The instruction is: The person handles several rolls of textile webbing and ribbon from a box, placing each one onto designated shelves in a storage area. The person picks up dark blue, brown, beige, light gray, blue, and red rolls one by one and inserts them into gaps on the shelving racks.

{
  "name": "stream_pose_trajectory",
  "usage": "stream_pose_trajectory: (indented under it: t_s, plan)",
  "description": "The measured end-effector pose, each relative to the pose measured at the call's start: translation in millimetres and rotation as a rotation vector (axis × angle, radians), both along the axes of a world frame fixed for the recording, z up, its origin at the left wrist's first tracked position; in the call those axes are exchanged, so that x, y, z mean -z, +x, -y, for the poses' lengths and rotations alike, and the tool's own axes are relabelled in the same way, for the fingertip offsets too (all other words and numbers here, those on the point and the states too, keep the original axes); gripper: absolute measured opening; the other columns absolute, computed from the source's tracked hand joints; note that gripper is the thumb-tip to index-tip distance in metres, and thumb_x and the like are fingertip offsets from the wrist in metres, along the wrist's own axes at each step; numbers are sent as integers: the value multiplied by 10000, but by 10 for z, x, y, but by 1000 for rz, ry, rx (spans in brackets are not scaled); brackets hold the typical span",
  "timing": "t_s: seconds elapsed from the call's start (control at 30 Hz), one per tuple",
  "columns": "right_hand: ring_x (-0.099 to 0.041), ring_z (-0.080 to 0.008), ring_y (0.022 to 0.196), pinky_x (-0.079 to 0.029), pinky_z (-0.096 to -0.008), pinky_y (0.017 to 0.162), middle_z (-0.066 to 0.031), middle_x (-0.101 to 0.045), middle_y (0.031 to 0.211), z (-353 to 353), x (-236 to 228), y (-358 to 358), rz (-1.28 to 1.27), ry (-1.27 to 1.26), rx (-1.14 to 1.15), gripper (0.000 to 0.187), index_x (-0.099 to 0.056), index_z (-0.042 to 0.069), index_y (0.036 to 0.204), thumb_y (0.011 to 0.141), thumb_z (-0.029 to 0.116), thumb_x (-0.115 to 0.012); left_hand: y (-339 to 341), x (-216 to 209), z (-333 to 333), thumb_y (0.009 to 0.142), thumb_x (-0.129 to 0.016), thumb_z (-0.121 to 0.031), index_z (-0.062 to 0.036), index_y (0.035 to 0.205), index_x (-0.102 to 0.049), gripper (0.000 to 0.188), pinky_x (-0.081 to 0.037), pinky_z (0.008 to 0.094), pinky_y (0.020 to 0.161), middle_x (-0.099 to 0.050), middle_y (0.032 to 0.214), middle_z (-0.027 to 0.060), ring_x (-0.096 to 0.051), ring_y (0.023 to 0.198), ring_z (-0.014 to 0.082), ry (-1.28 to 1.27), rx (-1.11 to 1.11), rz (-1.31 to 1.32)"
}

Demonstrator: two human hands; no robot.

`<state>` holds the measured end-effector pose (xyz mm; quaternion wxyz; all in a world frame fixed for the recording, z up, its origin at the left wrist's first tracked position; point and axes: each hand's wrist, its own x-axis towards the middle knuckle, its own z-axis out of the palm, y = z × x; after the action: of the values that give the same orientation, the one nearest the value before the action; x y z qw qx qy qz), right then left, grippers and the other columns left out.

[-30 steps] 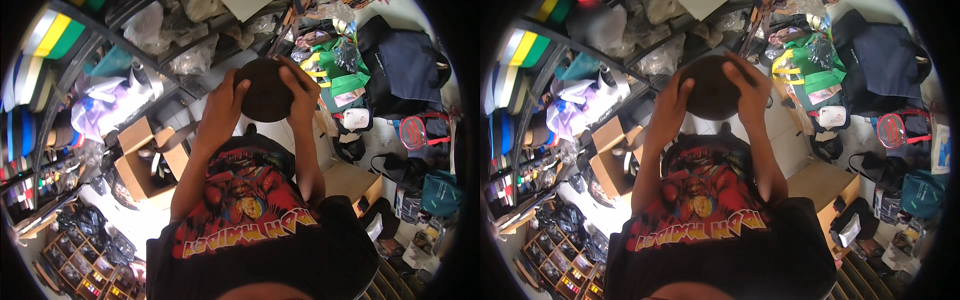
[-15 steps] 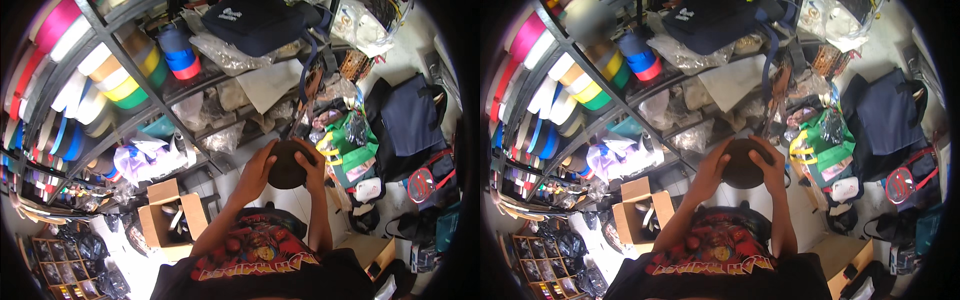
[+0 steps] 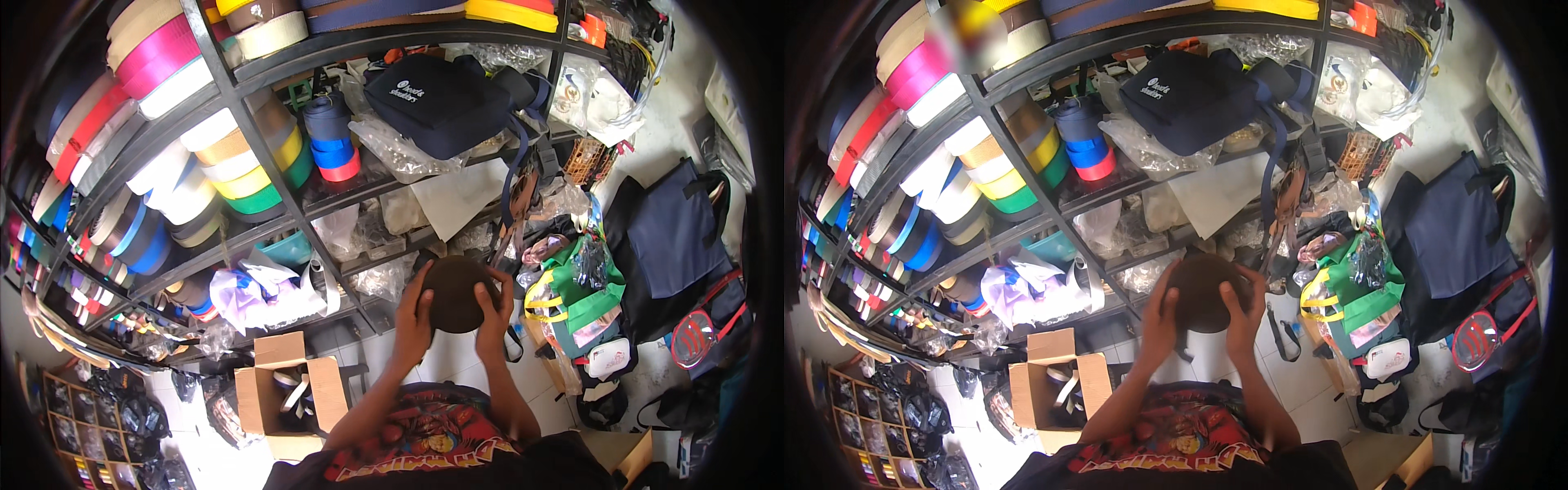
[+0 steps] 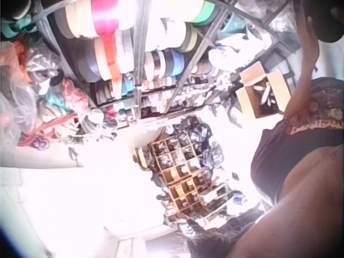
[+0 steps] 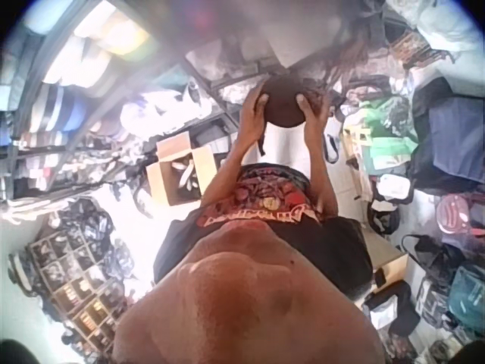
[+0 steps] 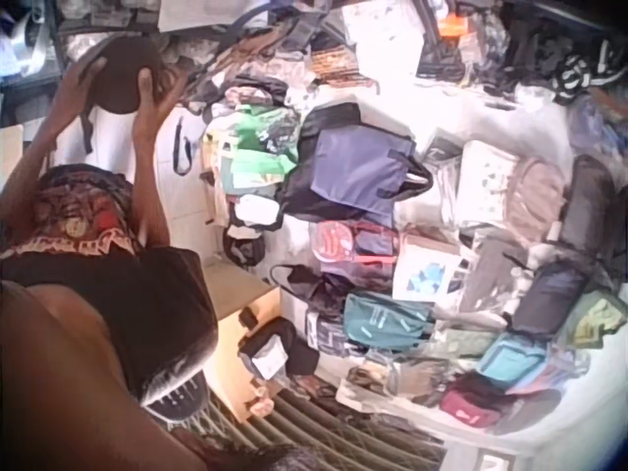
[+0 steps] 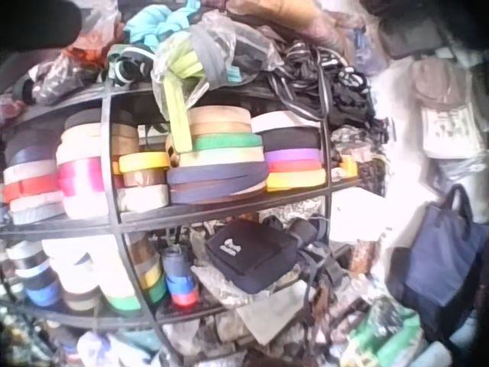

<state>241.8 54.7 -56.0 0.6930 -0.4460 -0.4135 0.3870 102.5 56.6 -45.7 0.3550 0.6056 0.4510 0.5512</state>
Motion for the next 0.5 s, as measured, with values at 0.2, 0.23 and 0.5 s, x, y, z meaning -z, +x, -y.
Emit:
stream_pose_trajectory:
  t_s: [0.2, 0.23, 0.5]
  plan:
    - [-620, -166, 1000, -462, -277, 910, -92, -679, 1098, -134, -244, 239, 147, -50, -307, 389, -620, -12, 1225, 903, 198, -679, -232, -298, 11, 969, -465, -29, -78, 1437, -443, 471, -395, 357, 1006, -552, 1225, 192, -546, 1134, 338, 82, 169, -250]
    - [-622, -162, 1015, -460, -275, 920, -99, -682, 1127, -142, -283, 259, 162, -32, -304, 382, -639, -14, 1218, 901, 194, -681, -247, -339, 17, 957, -461, -17, -69, 1436, -443, 482, -378, 350, 1026, -552, 1239, 189, -541, 1149, 325, 53, 197, -257]
    - [-623, -178, 1016, -451, -288, 940, -125, -700, 1089, -93, -182, -65, -84, 1, 36, 336, -687, -31, 1143, 909, 210, -677, -139, -215, 6, 1032, -415, -221, -45, 1467, -365, 472, -371, 402, 1031, -484, 1314, 218, -505, 1208, 353, 133, 96, -147]
